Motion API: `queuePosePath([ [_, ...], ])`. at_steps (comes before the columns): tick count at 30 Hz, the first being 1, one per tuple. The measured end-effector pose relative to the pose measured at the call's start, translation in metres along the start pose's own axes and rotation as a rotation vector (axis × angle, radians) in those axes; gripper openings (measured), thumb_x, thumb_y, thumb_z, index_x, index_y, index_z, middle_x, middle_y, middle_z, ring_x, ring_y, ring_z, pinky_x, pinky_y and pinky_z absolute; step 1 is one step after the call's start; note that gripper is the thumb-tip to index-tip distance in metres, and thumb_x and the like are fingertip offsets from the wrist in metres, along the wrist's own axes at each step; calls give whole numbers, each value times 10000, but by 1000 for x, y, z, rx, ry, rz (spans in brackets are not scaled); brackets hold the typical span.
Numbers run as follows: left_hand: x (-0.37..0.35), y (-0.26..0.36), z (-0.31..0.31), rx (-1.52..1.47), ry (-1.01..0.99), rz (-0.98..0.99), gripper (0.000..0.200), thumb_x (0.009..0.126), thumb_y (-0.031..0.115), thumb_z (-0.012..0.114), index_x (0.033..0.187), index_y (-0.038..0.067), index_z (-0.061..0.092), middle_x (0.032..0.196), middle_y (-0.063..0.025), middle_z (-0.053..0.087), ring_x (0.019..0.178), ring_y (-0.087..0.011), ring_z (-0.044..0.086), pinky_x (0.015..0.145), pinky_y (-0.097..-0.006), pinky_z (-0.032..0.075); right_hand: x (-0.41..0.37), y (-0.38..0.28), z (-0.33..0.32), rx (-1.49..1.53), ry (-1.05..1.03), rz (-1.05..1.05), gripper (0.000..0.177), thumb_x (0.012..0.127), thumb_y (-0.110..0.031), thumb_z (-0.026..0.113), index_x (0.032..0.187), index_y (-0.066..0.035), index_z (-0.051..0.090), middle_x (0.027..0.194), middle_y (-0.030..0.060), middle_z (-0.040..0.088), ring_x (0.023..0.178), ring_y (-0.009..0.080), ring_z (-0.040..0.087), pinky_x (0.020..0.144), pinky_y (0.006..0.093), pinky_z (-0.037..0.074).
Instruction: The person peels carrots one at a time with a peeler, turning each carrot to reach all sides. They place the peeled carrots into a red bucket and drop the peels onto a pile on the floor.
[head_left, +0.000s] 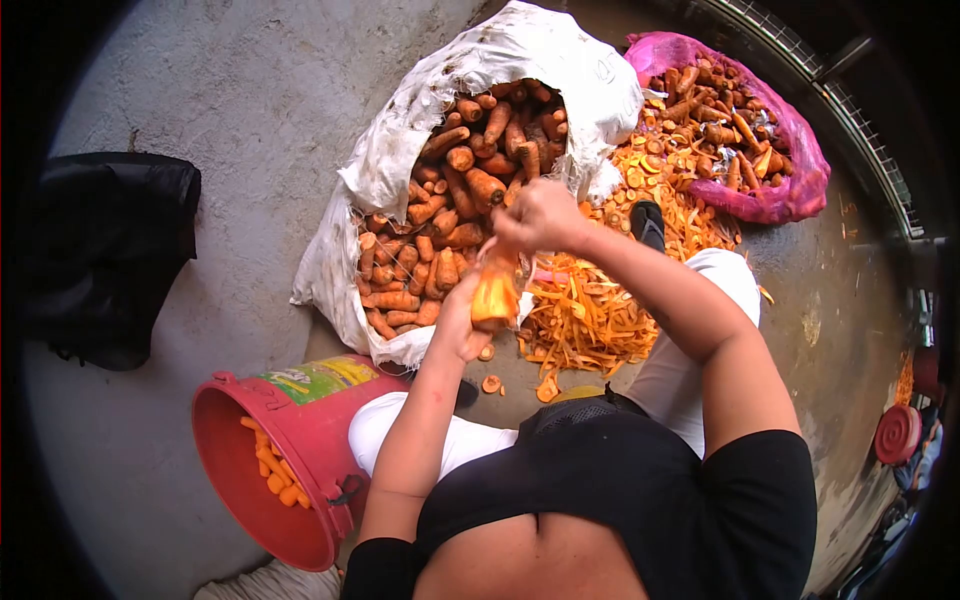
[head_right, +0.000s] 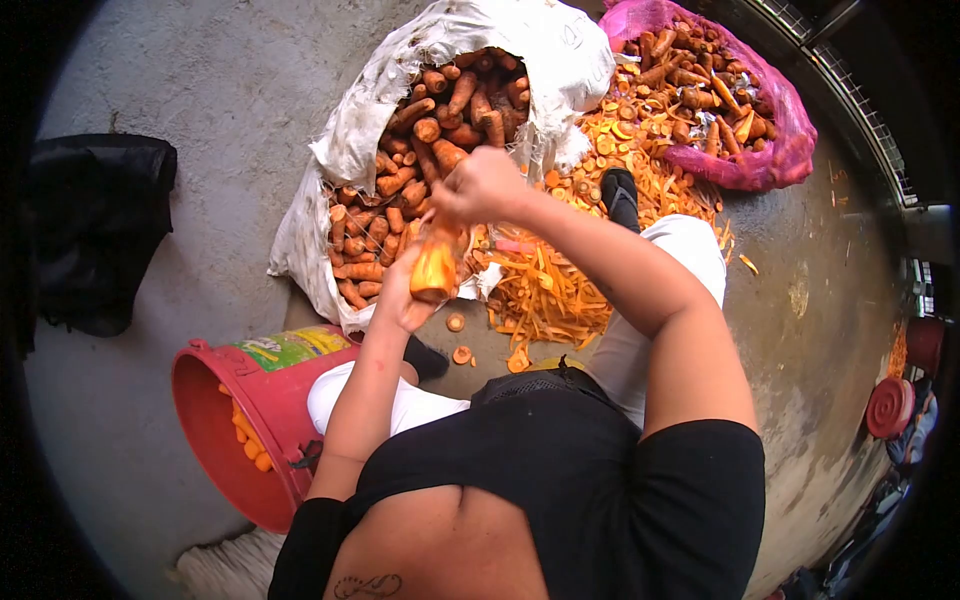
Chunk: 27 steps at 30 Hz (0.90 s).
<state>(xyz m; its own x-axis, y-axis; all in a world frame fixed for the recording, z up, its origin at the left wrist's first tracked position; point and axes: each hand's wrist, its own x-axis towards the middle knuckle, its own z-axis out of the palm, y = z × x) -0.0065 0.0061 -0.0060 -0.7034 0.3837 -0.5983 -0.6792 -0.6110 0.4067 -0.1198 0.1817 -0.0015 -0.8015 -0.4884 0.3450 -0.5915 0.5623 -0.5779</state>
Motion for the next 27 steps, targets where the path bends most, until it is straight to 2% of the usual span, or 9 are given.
queuePosePath([
  [2, -12, -5, 2, 118, -79, -65, 408, 1004, 370, 354, 1239, 65, 490, 987, -135, 625, 789, -212, 645, 632, -349, 542, 14, 23, -26, -118, -174, 350, 385, 851, -355, 524, 575, -154, 704, 452, 48, 570, 407, 182, 569, 487, 332, 491],
  [3, -18, -6, 4, 103, -111, -84, 426, 1002, 380, 356, 1243, 54, 486, 971, -139, 621, 772, -212, 642, 622, -347, 540, 15, 44, -33, -244, -91, 295, 399, 857, -370, 508, 595, -144, 705, 492, 55, 598, 455, 193, 601, 523, 328, 511],
  [5, -29, -7, 10, 67, -173, -123, 462, 997, 400, 362, 1251, 30, 476, 940, -148, 614, 740, -213, 635, 603, -344, 536, 21, 71, -43, -553, -56, 546, 434, 856, -399, 468, 613, -130, 708, 565, 91, 635, 543, 237, 645, 578, 371, 528],
  [7, -30, -6, 8, 45, -131, -96, 463, 1000, 383, 357, 1262, 19, 468, 928, -147, 609, 745, -223, 631, 611, -338, 535, 20, 65, -50, -494, 77, 574, 422, 845, -405, 477, 632, -129, 714, 564, 96, 634, 549, 242, 647, 566, 379, 522],
  [10, -23, 1, 8, -66, -156, -48, 443, 999, 361, 354, 1264, 25, 468, 939, -144, 605, 785, -235, 619, 635, -331, 533, 24, 31, -50, 20, -50, 664, 393, 845, -407, 501, 666, -150, 738, 544, 75, 626, 509, 208, 622, 549, 357, 512],
  [14, -4, -3, -24, -122, -47, -26, 408, 990, 383, 386, 1179, 46, 517, 946, -112, 625, 820, -224, 632, 627, -363, 539, 13, -18, -29, 137, -104, 354, 403, 850, -383, 550, 631, -86, 713, 501, 60, 599, 455, 199, 582, 490, 343, 470],
  [19, -7, -3, -4, -154, 150, 11, 377, 968, 363, 437, 1178, 65, 532, 1081, -85, 621, 953, -223, 617, 798, -384, 532, -7, -45, -7, 66, -20, -170, 296, 735, -243, 612, 474, -102, 621, 441, 81, 476, 466, 261, 520, 524, 387, 428],
  [25, -9, -7, -8, -141, 83, 8, 338, 969, 293, 415, 1152, 45, 551, 1100, -115, 614, 998, -260, 602, 873, -397, 520, -11, -44, -2, 65, 6, -194, 320, 740, -277, 603, 481, -93, 641, 456, 90, 518, 463, 290, 525, 531, 374, 429],
  [27, -8, -4, -7, -146, 86, 27, 351, 980, 317, 406, 1158, 48, 543, 1069, -120, 614, 942, -251, 614, 806, -383, 532, -11, -39, 4, 76, 58, -195, 321, 744, -257, 617, 457, -114, 609, 438, 65, 494, 457, 258, 516, 516, 378, 421],
])
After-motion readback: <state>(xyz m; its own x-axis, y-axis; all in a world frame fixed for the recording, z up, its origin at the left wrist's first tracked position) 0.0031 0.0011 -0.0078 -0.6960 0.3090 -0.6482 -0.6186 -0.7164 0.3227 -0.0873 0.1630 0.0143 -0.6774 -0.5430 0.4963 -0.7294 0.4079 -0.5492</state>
